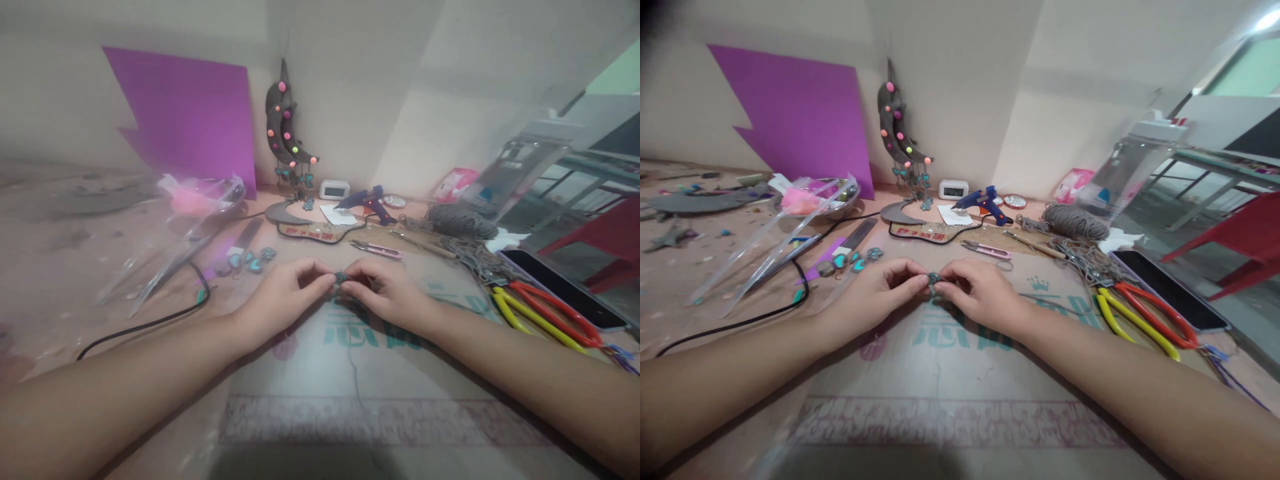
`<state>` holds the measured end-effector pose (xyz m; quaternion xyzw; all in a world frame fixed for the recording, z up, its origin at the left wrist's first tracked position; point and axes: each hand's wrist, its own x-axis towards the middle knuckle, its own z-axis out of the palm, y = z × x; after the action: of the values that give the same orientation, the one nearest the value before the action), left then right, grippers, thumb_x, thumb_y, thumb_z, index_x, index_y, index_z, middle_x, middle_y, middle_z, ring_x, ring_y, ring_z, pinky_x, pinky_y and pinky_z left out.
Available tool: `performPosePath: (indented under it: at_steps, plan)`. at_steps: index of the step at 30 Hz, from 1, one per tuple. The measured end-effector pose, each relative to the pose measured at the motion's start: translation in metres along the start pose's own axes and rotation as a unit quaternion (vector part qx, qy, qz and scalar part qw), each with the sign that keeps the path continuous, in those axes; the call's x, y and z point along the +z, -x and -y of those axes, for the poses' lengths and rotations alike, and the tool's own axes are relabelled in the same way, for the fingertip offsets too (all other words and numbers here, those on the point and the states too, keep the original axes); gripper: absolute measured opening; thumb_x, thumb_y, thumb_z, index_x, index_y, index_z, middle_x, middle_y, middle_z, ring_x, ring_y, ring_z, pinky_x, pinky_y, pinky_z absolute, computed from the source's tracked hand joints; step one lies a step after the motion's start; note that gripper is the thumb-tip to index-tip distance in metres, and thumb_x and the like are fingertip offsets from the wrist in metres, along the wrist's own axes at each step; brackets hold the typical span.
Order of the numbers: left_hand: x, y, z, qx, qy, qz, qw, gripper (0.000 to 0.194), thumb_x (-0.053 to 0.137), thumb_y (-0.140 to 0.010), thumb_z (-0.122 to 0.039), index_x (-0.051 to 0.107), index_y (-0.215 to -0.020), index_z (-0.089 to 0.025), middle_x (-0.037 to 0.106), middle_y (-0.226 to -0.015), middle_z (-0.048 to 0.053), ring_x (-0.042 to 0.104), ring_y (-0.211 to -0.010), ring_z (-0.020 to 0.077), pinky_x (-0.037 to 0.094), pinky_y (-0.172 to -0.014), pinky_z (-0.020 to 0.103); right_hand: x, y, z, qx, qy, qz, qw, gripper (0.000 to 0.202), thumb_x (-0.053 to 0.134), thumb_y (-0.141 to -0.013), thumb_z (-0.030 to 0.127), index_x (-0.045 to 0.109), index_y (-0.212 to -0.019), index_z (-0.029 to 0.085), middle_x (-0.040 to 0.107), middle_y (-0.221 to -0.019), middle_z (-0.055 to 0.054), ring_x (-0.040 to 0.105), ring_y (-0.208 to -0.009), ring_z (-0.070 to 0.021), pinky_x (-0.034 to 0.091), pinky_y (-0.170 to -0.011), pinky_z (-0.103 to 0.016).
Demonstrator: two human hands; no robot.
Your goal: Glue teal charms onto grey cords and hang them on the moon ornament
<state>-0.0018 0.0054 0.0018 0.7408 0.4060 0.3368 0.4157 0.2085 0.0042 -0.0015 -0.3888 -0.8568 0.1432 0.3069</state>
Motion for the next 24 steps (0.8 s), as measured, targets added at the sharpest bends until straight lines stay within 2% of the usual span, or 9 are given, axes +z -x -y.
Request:
performPosePath:
  at_steps: [4,12,19,24]
  plan:
    - [0.0,0.0,-0.002,0.002,-0.003,-0.008,1.0,0.022,0.054,-0.09,-0.034,0.064,-0.081,-0.018,0.069,-0.078,0.001,0.063,-0.075,0.0153,0.048,-0.071,0.026,-0.001,0.001,0.001,0.009,-0.026,-0.008,1.0,0.016,0.05,-0.094,0.026,0.063,-0.097,0.017,0.068,-0.081,-0.003,0.06,-0.071,-0.0137,0.046,-0.065,-0.026]
    - [0.0,0.0,-0.001,0.01,0.0,-0.015,1.0,0.019,0.053,-0.09,-0.032,0.063,-0.082,-0.018,0.069,-0.08,0.0,0.062,-0.075,0.0148,0.048,-0.072,0.026,0.003,0.008,0.012,0.069,-0.075,0.003,0.995,0.026,0.044,-0.097,0.025,0.053,-0.12,0.019,0.056,-0.065,0.004,0.054,-0.061,-0.0125,0.043,-0.062,-0.026]
    - [0.0,0.0,0.001,0.025,-0.01,-0.02,0.999,0.018,0.052,-0.09,-0.03,0.063,-0.082,-0.018,0.068,-0.08,0.0,0.062,-0.076,0.015,0.048,-0.073,0.026,0.002,0.004,0.019,0.13,-0.206,0.043,0.969,0.028,0.047,-0.095,0.03,0.052,-0.121,0.019,0.048,-0.061,0.007,0.049,-0.057,-0.0112,0.04,-0.056,-0.024]
    - [0.001,0.0,-0.001,0.03,-0.005,-0.013,0.999,0.017,0.053,-0.09,-0.029,0.064,-0.084,-0.018,0.069,-0.082,0.001,0.063,-0.077,0.0148,0.048,-0.072,0.026,0.004,0.002,0.014,0.151,-0.312,0.043,0.937,0.031,0.047,-0.095,0.043,0.05,-0.113,0.018,0.049,-0.06,0.006,0.049,-0.057,-0.0116,0.042,-0.057,-0.025]
